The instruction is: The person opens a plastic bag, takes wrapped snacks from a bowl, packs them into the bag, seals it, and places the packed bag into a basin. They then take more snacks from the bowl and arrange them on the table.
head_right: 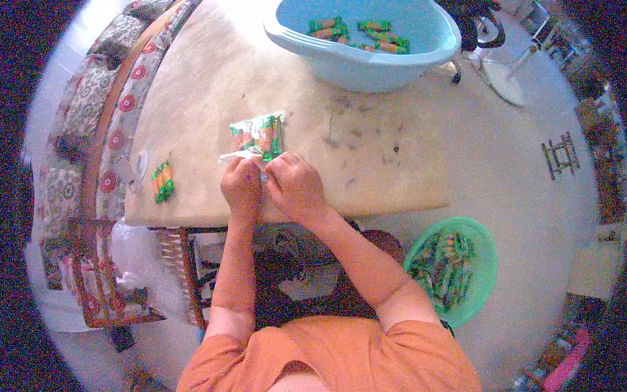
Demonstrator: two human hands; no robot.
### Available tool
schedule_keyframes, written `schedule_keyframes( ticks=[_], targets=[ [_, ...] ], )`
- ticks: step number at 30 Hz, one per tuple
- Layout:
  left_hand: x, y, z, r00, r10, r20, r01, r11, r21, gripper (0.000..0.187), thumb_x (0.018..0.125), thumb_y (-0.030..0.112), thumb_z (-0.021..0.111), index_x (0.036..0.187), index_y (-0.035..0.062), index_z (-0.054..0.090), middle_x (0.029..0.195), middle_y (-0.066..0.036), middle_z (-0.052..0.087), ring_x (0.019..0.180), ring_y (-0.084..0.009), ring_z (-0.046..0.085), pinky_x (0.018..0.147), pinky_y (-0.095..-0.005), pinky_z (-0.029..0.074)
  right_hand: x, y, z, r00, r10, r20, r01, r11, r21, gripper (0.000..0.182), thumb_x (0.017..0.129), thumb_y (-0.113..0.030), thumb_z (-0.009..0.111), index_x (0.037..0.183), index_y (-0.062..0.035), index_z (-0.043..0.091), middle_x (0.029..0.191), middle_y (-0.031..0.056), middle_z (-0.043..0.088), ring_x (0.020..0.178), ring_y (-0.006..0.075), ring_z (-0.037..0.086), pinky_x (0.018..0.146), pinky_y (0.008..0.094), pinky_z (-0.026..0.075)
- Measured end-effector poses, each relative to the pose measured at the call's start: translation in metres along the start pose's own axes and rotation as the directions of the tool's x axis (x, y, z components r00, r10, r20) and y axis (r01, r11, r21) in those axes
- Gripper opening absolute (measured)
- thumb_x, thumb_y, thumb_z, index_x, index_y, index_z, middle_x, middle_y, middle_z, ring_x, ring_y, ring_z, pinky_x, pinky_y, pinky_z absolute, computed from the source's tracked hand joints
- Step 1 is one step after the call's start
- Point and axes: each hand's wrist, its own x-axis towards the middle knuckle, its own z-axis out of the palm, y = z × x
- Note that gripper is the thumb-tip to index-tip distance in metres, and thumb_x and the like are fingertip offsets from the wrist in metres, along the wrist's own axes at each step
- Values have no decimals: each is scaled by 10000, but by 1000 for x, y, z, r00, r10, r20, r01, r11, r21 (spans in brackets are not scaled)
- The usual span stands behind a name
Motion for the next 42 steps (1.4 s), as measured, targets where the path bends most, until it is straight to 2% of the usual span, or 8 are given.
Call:
schedule_keyframes(
  ticks=[7, 10, 16, 19, 22, 25, 32, 42],
  targets=[
    [-2, 0, -3, 999, 42, -2, -42, 999, -8, 64, 780, 48, 625, 806, 102, 649, 779, -83, 626, 660, -292, 626, 555, -391, 499, 2, -5, -9, 994, 89, 61, -92, 995, 37, 84, 767, -120, 637, 810, -58, 598, 824, 137, 589, 796, 342, 596, 694, 449, 501],
    [-4, 1, -5, 997, 75, -13, -75, 997, 12, 87, 780, 50, 638, 856, 87, 660, 818, -96, 644, 686, -298, 637, 580, -392, 514, 7, 1, -11, 1000, 3, -15, -2, 999, 38, 111, 776, -143, 651, 825, -56, 602, 820, 134, 581, 780, 326, 599, 705, 428, 502],
    [-13, -3, -8, 998, 55, -19, -55, 998, 16, 157, 793, 82, 654, 947, 51, 662, 944, -147, 668, 787, -327, 659, 653, -391, 541, 13, 32, -3, 910, 403, -99, -345, 867, 359, 200, 846, -129, 616, 1014, -24, 590, 973, 134, 634, 902, 260, 636, 805, 359, 507],
    [-9, 2, -11, 999, 22, 27, -22, 999, 23, 199, 791, 109, 662, 979, 45, 652, 975, -157, 663, 818, -335, 657, 675, -398, 541, 20, 40, 4, 866, 499, -36, -422, 768, 481, 212, 908, -58, 558, 1112, 1, 553, 1018, 72, 631, 983, 126, 595, 846, 255, 476],
    [-4, 8, -13, 992, -50, 116, 54, 998, -25, 240, 797, 148, 676, 1009, 43, 643, 994, -171, 655, 830, -341, 656, 706, -411, 530, 24, 34, 9, 925, 379, -34, -338, 859, 386, 265, 851, -79, 594, 1106, -21, 550, 1018, 163, 644, 911, 270, 651, 816, 372, 511],
    [-2, 8, -12, 990, -49, 135, 55, 998, -37, 251, 798, 158, 681, 1022, 53, 643, 993, -162, 656, 826, -342, 654, 715, -409, 524, 24, 30, 7, 928, 361, 95, -373, 879, 298, 275, 826, -73, 610, 1092, -26, 557, 1016, 169, 643, 910, 295, 649, 805, 386, 512],
    [1, 5, -3, 997, -34, 64, 39, 996, -74, 116, 800, 78, 633, 912, 98, 654, 894, -101, 669, 789, -302, 657, 651, -390, 527, 25, 26, 4, 938, 319, 138, -336, 934, 123, 330, 770, -59, 641, 1090, -39, 562, 992, 162, 642, 898, 321, 639, 807, 414, 507],
    [5, 6, -3, 979, -169, 112, 194, 944, -269, 34, 827, 29, 587, 814, 40, 617, 752, -165, 603, 677, -318, 620, 596, -373, 476, 27, 23, 3, 944, 304, 124, -318, 941, 112, 364, 730, -22, 636, 1086, -36, 562, 1000, 158, 639, 925, 322, 633, 830, 410, 502]
  ],
)
